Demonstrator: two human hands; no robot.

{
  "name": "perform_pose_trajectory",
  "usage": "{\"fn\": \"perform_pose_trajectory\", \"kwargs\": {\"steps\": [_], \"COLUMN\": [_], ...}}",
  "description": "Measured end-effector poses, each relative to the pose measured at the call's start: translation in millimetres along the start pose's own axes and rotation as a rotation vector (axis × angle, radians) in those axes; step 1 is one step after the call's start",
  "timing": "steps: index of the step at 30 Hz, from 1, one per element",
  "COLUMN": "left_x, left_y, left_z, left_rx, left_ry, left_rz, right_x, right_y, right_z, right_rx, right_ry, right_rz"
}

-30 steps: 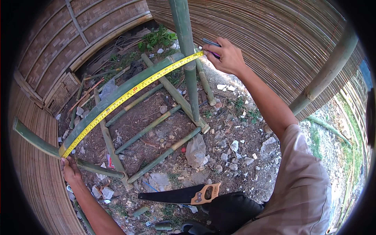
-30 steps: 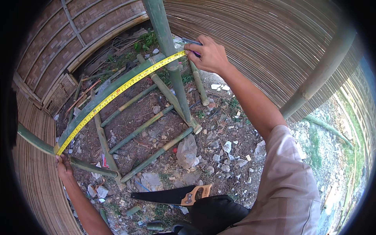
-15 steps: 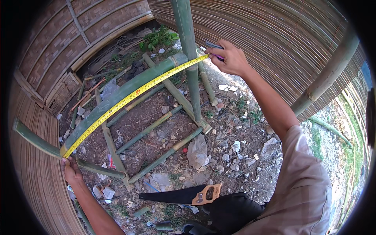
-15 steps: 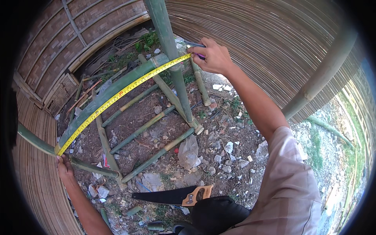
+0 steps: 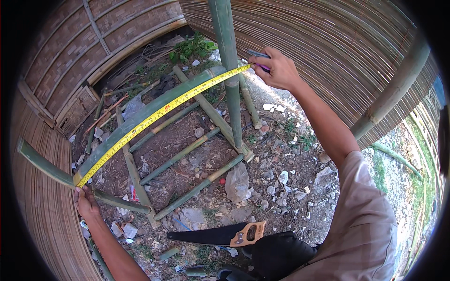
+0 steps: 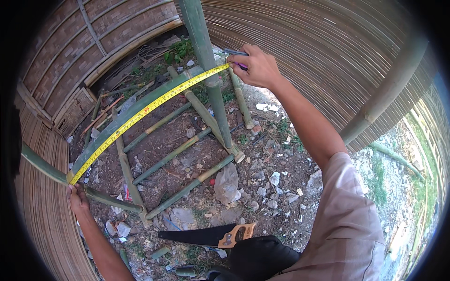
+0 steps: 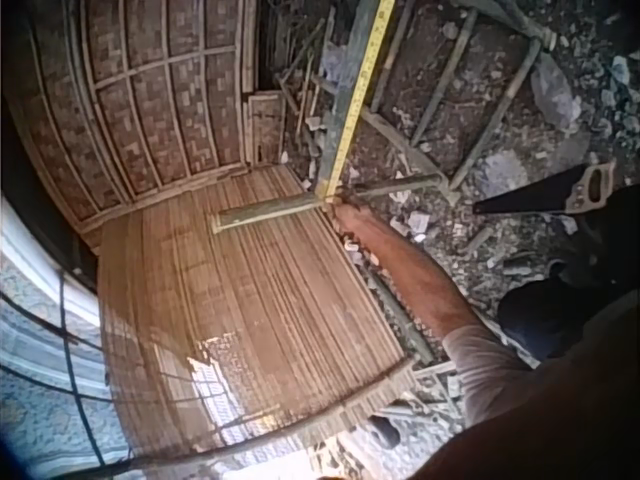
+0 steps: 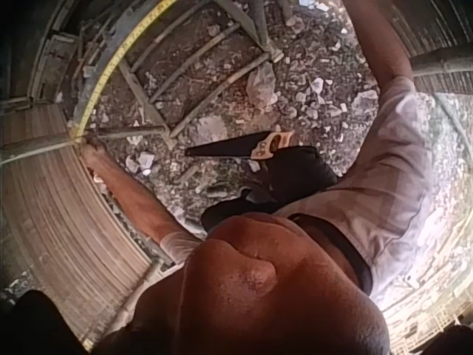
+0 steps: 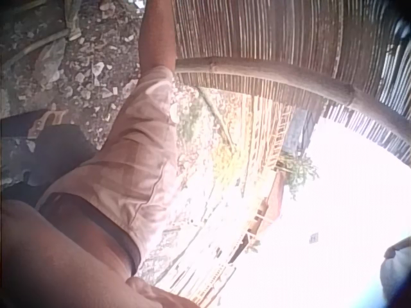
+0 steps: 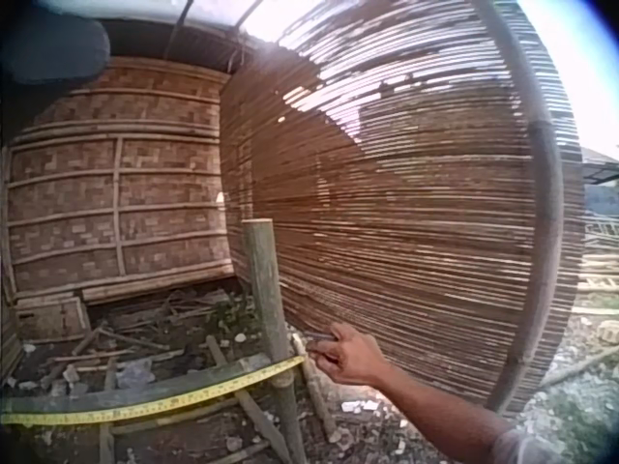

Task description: The person measures a bamboo frame and a bamboo pole using a tape measure, then cuts the bamboo pole with a hand saw.

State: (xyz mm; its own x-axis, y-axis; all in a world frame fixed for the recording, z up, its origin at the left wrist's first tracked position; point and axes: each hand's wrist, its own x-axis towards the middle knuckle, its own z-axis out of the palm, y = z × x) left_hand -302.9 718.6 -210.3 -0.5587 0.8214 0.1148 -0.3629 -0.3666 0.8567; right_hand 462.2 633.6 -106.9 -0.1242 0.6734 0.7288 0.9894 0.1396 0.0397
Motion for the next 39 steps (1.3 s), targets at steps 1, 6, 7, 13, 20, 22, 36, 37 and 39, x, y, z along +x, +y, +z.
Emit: {"fn": "perform_pose_trajectory", "kwargs": {"steps": [1,6,7,13,20,22,36,37,39], "left_x": [2.2,0.0,-1.8,0.5,-6.1,-13.5,-17.5,-17.7,-18.9], "left_y": [0.3,-3.5,-3.8,-3.6,-1.8,-3.5,-0.6,-0.3,-0.7], "left_z": [-3.4,4.7,7.2,3.8,7.7,16.9,19.4,19.3,21.7], "left_rx": [-0.002,-0.008,-0.003,0.015,0.032,0.032,0.020,0.022,0.022], "left_ry": [0.012,0.029,0.031,0.021,0.023,0.061,0.058,0.067,0.073], "left_rz": [0.003,-0.005,-0.012,-0.001,-0.009,-0.005,0.034,0.029,0.022], "right_x": [0.4,1.4,1.7,2.9,3.0,2.1,5.6,5.5,5.2], "right_y": [-2.3,1.2,1.5,1.7,-0.2,2.0,-3.2,-3.6,-1.8], "right_z": [-0.4,-1.5,-2.7,0.3,-1.4,-1.7,-4.9,-5.0,-4.4], "right_rx": [0.012,-0.010,-0.016,-0.010,-0.005,0.008,-0.005,-0.005,-0.003], "right_ry": [-0.006,0.003,0.001,-0.004,-0.014,0.000,-0.034,-0.042,-0.033], "right_rz": [0.014,0.014,0.025,0.029,0.037,0.004,0.058,0.067,0.058]}}
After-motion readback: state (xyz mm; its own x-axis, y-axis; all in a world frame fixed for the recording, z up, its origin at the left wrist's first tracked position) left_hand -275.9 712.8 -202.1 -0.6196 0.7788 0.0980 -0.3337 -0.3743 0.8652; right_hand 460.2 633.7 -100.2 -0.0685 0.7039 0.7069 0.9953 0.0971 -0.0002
